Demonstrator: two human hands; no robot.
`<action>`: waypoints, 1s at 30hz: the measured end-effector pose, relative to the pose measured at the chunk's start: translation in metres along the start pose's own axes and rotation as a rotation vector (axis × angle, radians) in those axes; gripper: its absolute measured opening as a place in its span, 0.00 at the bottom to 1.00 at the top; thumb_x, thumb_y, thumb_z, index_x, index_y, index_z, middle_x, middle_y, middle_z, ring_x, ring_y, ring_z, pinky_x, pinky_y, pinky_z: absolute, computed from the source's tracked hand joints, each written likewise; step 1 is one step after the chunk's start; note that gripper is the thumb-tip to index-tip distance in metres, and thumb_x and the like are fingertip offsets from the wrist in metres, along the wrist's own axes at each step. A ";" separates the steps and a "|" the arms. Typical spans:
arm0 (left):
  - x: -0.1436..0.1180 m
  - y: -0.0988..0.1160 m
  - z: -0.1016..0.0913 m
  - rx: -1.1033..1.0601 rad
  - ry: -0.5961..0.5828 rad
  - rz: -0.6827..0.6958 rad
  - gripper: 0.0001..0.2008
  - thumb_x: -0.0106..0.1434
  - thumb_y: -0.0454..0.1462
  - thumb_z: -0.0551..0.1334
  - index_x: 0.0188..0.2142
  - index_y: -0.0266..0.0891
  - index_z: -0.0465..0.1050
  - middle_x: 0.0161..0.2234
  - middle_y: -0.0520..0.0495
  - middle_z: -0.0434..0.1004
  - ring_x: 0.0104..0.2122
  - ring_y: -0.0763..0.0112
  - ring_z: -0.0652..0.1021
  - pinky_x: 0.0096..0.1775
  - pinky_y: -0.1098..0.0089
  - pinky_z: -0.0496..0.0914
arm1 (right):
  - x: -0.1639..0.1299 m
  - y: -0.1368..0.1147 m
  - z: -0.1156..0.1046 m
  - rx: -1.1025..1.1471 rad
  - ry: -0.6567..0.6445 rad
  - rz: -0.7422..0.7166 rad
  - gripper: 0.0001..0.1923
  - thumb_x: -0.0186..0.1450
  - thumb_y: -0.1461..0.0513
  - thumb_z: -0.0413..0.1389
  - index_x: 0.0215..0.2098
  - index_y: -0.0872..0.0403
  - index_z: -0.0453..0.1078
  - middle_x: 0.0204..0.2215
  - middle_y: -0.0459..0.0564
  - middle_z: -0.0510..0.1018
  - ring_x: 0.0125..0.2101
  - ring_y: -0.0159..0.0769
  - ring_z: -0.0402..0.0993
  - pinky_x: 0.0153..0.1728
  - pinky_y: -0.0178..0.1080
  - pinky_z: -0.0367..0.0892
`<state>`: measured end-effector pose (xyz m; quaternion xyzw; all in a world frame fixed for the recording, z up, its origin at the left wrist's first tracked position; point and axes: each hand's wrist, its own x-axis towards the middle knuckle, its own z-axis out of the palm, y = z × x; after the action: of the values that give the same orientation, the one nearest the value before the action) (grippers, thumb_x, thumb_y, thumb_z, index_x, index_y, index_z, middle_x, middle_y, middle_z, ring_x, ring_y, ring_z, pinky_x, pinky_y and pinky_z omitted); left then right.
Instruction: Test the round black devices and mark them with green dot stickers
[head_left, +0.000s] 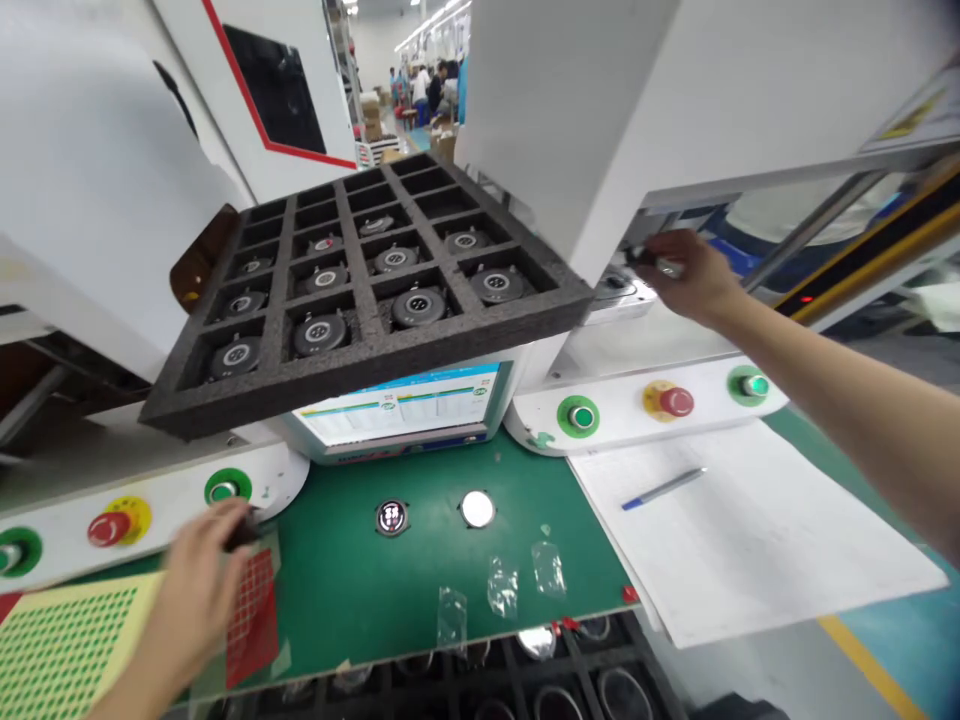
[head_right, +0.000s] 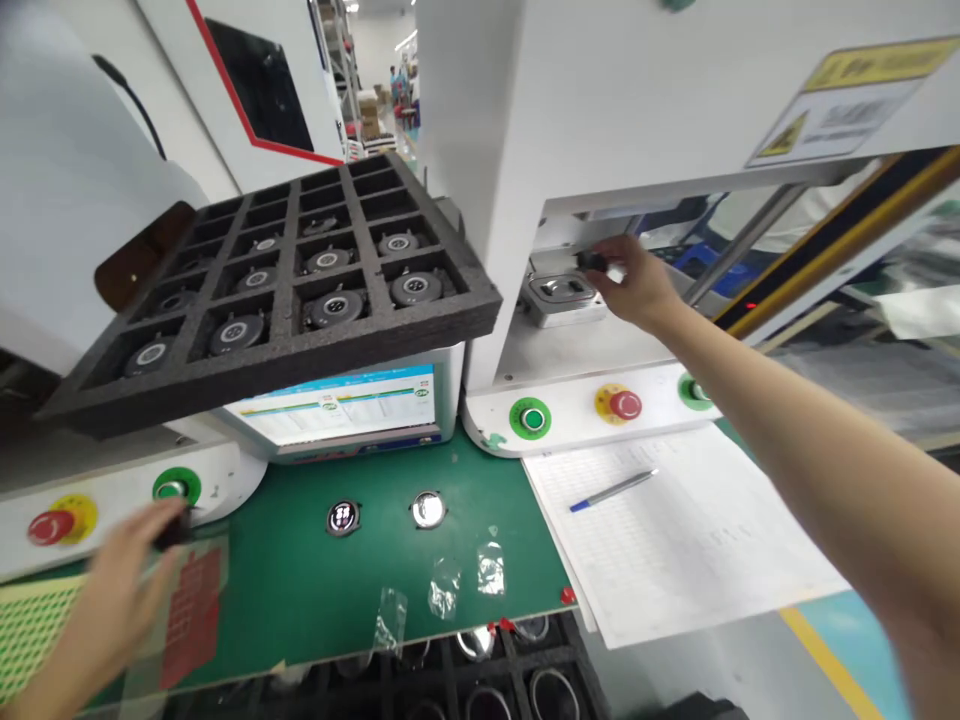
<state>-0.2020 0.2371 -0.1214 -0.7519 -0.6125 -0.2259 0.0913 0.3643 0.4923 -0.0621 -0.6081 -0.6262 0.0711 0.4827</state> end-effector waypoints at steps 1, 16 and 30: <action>-0.016 0.018 0.013 0.011 -0.079 0.101 0.21 0.68 0.37 0.52 0.60 0.52 0.60 0.50 0.44 0.73 0.48 0.55 0.76 0.50 0.53 0.72 | -0.024 -0.002 -0.005 -0.028 -0.020 -0.052 0.18 0.66 0.56 0.51 0.39 0.66 0.70 0.48 0.66 0.76 0.49 0.38 0.74 0.50 0.43 0.62; 0.038 0.112 0.079 -0.242 -0.437 0.187 0.17 0.61 0.34 0.65 0.50 0.39 0.73 0.46 0.42 0.78 0.46 0.56 0.78 0.48 0.57 0.76 | -0.242 -0.049 0.031 -0.115 -0.718 -0.569 0.13 0.67 0.61 0.51 0.49 0.53 0.64 0.50 0.60 0.74 0.49 0.47 0.74 0.46 0.50 0.74; 0.125 -0.124 -0.057 0.005 0.162 -0.462 0.23 0.61 0.38 0.66 0.51 0.23 0.70 0.47 0.42 0.81 0.43 0.66 0.79 0.48 0.58 0.73 | -0.270 -0.091 0.086 -0.215 -0.581 -0.592 0.11 0.71 0.56 0.46 0.44 0.52 0.65 0.34 0.52 0.80 0.32 0.42 0.80 0.27 0.39 0.75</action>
<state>-0.3161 0.3521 -0.0319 -0.5711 -0.7594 -0.2989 0.0880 0.1870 0.2883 -0.1855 -0.4038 -0.8875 0.0321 0.2197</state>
